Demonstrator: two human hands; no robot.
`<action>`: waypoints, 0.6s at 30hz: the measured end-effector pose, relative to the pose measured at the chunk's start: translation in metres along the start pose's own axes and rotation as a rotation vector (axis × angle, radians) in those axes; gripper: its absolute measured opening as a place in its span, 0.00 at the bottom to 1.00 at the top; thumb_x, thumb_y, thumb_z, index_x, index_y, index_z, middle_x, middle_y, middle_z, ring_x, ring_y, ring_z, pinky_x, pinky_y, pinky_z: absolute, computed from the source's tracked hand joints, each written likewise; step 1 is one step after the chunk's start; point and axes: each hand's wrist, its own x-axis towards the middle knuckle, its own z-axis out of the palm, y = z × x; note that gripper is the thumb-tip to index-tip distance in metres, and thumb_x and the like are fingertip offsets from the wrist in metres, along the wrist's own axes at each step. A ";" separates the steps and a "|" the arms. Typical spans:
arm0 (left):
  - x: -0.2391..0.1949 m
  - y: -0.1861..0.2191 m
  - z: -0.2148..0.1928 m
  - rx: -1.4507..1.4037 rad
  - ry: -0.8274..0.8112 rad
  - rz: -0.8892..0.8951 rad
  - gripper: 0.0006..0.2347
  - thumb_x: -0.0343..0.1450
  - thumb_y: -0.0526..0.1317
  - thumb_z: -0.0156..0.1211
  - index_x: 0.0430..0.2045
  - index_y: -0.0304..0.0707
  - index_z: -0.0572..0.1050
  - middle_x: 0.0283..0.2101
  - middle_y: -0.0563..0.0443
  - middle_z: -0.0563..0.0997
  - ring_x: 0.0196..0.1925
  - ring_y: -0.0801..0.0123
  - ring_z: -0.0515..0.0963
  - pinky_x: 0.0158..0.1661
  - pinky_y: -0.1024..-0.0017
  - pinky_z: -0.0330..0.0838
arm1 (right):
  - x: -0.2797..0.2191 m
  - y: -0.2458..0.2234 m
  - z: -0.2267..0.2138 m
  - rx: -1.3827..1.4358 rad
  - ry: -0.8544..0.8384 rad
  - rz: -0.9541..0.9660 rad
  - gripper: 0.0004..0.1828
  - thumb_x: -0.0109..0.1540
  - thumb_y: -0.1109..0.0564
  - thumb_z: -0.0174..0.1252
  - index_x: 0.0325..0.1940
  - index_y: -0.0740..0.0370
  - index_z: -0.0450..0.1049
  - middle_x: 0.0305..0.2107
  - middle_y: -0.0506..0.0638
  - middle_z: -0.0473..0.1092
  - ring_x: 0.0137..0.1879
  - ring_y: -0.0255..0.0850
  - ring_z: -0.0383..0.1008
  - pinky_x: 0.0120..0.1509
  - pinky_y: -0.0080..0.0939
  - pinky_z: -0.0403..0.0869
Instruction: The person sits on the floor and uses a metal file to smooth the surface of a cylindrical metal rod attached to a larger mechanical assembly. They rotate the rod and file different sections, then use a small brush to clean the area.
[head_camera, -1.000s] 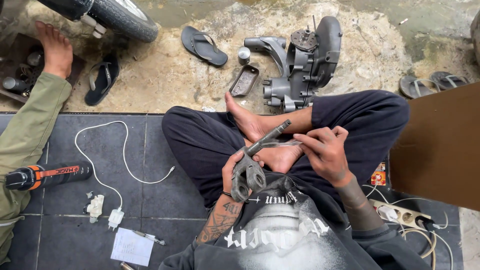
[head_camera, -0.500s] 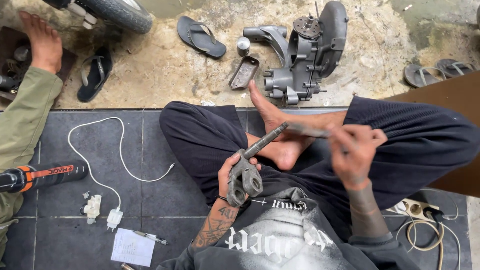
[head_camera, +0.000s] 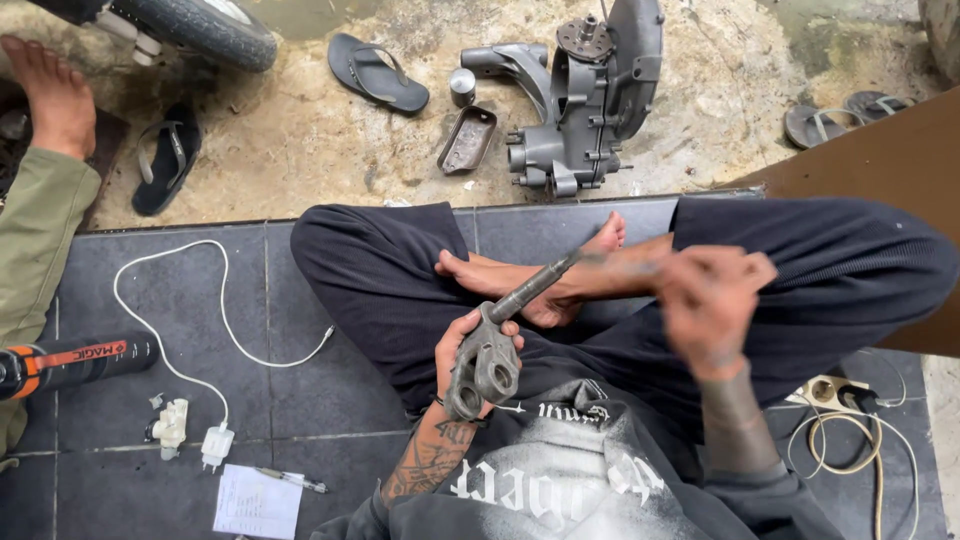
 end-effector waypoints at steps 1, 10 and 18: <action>0.003 -0.003 -0.011 -0.001 -0.005 0.008 0.16 0.74 0.48 0.51 0.43 0.29 0.67 0.37 0.47 0.74 0.42 0.55 0.82 0.35 0.67 0.80 | 0.006 -0.005 -0.007 0.004 0.003 -0.008 0.06 0.65 0.66 0.65 0.39 0.56 0.83 0.40 0.52 0.73 0.40 0.53 0.61 0.55 0.50 0.58; -0.012 -0.030 0.007 0.081 0.061 0.051 0.19 0.72 0.45 0.55 0.49 0.26 0.71 0.46 0.39 0.79 0.50 0.52 0.83 0.46 0.61 0.81 | -0.003 0.002 -0.011 0.081 0.013 -0.001 0.06 0.64 0.65 0.66 0.36 0.54 0.82 0.39 0.51 0.76 0.39 0.53 0.67 0.57 0.49 0.59; 0.015 -0.047 -0.036 -0.048 0.048 0.020 0.17 0.71 0.41 0.59 0.49 0.23 0.73 0.49 0.35 0.80 0.56 0.49 0.80 0.60 0.53 0.72 | 0.002 -0.022 0.004 0.106 -0.021 -0.086 0.05 0.63 0.60 0.64 0.35 0.52 0.83 0.36 0.51 0.75 0.37 0.50 0.70 0.57 0.50 0.55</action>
